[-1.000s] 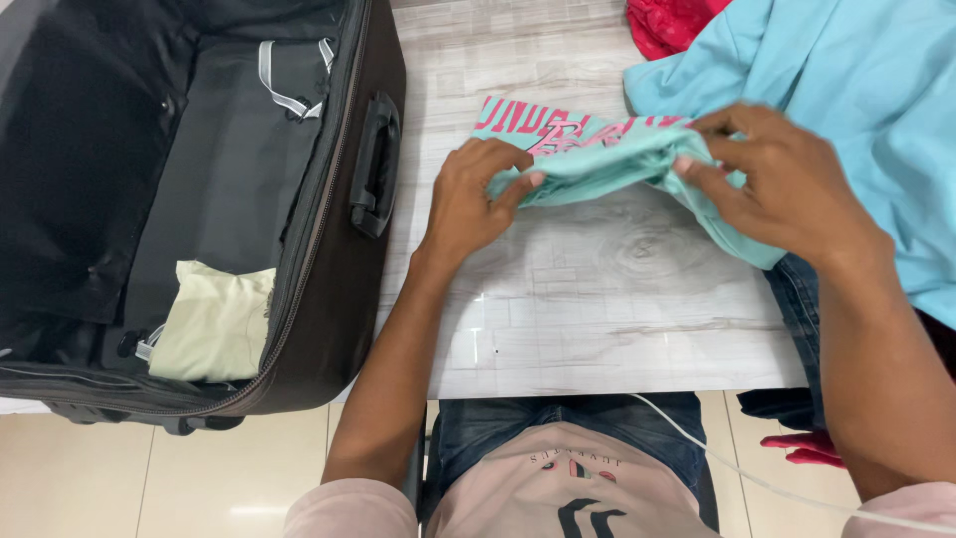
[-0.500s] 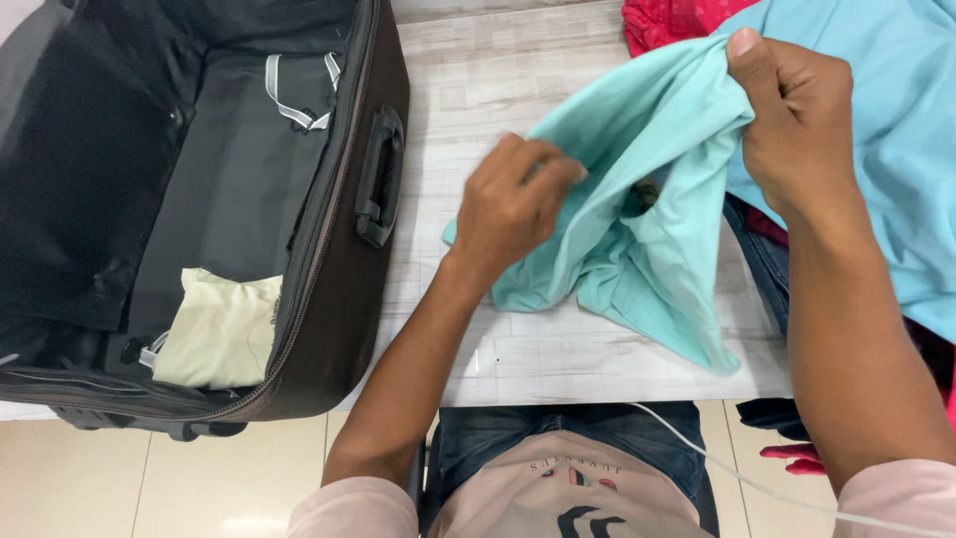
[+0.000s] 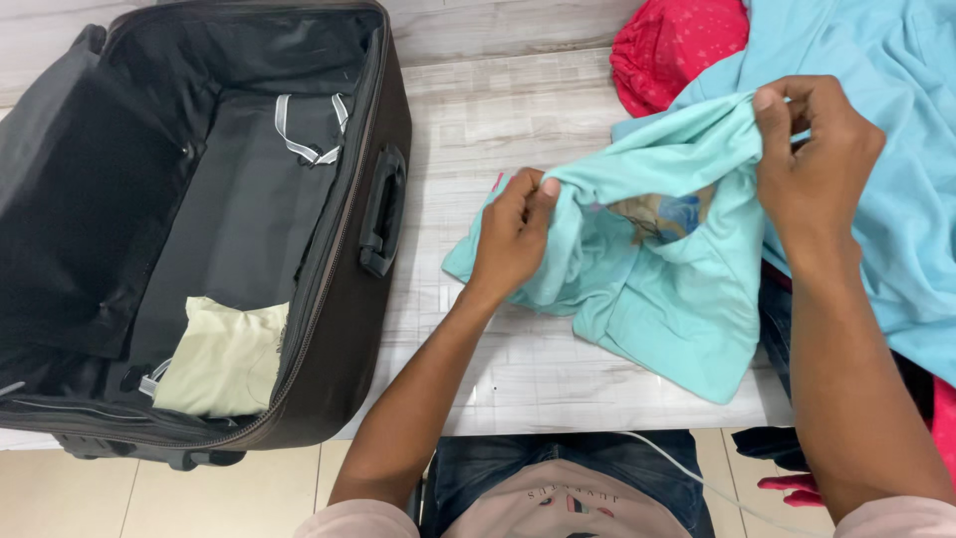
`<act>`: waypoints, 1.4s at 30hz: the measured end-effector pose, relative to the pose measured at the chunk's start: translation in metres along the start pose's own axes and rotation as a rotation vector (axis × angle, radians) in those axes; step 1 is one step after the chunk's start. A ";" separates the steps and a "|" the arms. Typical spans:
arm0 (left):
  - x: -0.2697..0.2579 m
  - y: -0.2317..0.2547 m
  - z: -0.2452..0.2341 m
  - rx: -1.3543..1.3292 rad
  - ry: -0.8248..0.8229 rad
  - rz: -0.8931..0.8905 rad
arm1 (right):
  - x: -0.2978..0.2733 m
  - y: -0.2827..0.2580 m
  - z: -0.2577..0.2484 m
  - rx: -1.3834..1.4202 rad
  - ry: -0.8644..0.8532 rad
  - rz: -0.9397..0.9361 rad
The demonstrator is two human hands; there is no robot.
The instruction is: The person folds several garments including a maroon top, a pink patterned top, a light blue hoodie, and a light green t-shirt on a white table next to an open suitcase. The person smooths and stacks the folded items but does not place them into the suitcase during the clip.
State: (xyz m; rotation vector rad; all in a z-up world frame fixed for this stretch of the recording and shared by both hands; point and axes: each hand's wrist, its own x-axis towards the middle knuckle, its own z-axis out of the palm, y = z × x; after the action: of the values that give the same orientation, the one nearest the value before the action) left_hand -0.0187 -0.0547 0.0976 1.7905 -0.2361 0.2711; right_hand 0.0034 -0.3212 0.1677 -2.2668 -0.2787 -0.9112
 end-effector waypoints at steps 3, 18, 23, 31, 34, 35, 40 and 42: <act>0.009 0.024 -0.008 -0.228 -0.015 -0.059 | -0.001 -0.023 -0.009 -0.052 -0.140 -0.253; 0.091 0.080 -0.058 -1.119 -0.191 0.231 | -0.044 -0.028 0.083 0.482 -1.000 -0.028; 0.091 0.037 -0.065 -1.068 -0.055 0.327 | -0.047 -0.035 0.071 0.604 -0.885 0.282; 0.051 0.003 -0.029 -0.406 -0.134 -0.129 | -0.017 -0.042 0.052 0.837 -0.310 0.229; 0.030 0.009 -0.018 -0.048 -0.244 -0.072 | -0.007 -0.040 0.052 0.922 -0.228 0.233; 0.026 0.013 -0.019 -0.004 -0.253 -0.099 | -0.005 -0.040 0.051 0.943 -0.226 0.214; 0.022 0.028 -0.029 0.156 0.029 0.053 | -0.001 -0.042 0.045 1.007 -0.205 0.175; 0.027 0.030 -0.037 0.190 0.174 -0.031 | -0.002 -0.044 0.042 1.008 -0.188 0.199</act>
State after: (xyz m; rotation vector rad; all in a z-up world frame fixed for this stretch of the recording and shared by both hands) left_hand -0.0039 -0.0260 0.1423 1.9433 -0.0596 0.4373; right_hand 0.0057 -0.2604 0.1667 -1.3931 -0.4576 -0.3110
